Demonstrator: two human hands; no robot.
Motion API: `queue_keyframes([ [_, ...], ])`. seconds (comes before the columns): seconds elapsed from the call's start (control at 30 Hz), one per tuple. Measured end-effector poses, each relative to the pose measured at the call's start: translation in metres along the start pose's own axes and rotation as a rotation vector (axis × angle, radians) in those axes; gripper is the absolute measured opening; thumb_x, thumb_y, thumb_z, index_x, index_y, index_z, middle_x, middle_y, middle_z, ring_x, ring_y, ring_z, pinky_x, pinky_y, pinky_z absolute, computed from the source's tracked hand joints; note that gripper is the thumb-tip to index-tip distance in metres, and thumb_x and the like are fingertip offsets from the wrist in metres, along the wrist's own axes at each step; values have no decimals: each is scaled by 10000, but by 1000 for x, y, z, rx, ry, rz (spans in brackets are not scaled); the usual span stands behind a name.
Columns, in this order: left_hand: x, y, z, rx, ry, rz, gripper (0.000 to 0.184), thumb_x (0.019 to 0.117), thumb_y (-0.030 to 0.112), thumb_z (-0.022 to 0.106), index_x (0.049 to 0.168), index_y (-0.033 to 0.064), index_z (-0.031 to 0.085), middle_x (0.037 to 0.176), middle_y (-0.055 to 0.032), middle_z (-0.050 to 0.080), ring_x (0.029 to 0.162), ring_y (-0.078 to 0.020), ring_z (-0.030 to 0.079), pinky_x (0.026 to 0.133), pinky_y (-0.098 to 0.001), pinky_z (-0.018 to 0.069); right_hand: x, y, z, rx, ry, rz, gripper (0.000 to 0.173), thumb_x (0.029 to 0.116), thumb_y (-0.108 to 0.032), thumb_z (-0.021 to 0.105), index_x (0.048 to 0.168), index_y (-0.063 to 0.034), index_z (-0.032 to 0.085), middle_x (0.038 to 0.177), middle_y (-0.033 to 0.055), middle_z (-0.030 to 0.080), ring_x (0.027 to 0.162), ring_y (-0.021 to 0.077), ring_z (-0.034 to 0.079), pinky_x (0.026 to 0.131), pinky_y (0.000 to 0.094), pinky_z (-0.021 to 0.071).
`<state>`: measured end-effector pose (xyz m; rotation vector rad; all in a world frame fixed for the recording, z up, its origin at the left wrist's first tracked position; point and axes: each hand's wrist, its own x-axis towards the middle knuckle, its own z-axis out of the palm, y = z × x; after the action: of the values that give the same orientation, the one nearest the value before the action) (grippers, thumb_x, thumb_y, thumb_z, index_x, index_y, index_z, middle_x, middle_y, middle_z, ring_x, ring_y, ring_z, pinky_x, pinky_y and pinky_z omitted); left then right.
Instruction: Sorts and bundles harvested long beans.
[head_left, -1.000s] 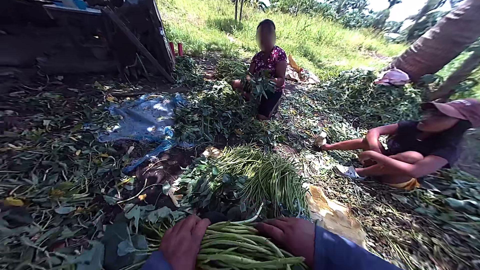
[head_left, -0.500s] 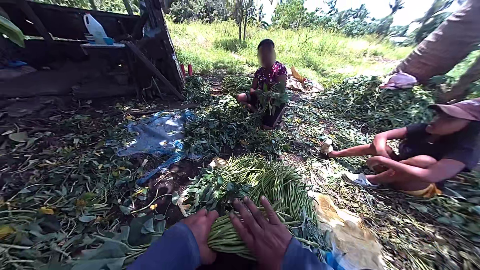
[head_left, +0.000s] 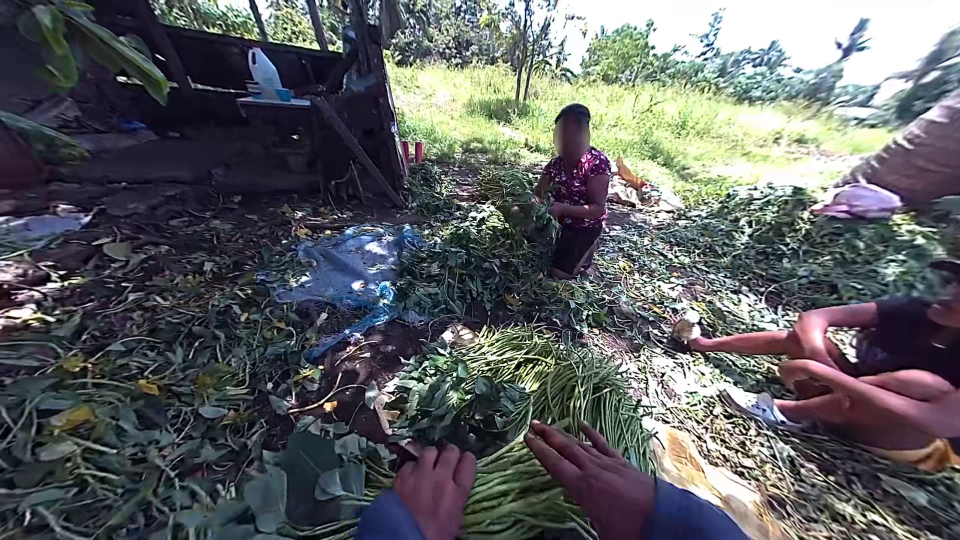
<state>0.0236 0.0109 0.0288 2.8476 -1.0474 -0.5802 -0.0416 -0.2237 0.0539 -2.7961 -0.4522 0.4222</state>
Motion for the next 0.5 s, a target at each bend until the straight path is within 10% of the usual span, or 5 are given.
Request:
queue_keyframes([
  [0.13,-5,16,28,96,305,68,629,727,190,879,1274,-10,642,1227,-265,662,1113,-486,644,795,-594,559,30,-36,2,-68,234,-122,1326,571,-608,916,1598,-29,309,1650,214,317,1529,373,313,1225,645,208],
  [0.23,-4,21,37,57,367,9,410,872,147,732,1226,-54,689,1263,-257,677,1174,-444,648,860,-565,555,52,-43,55,-46,261,-117,1365,517,-503,977,1613,-66,291,1630,230,350,1473,427,398,1163,688,295],
  [0.33,-10,7,36,-24,312,16,666,766,264,860,1293,-54,605,1272,-283,631,1175,-455,623,894,-565,541,54,-11,97,-214,588,-228,1318,379,-485,980,1511,-46,467,1491,244,534,1321,466,562,1000,685,480],
  [0.5,-5,5,76,282,844,45,816,552,486,908,1204,37,707,1020,-140,741,887,-298,723,746,-435,589,58,-1,99,-228,535,-291,1024,450,-308,974,1359,-23,597,1121,213,732,1080,403,713,983,596,541],
])
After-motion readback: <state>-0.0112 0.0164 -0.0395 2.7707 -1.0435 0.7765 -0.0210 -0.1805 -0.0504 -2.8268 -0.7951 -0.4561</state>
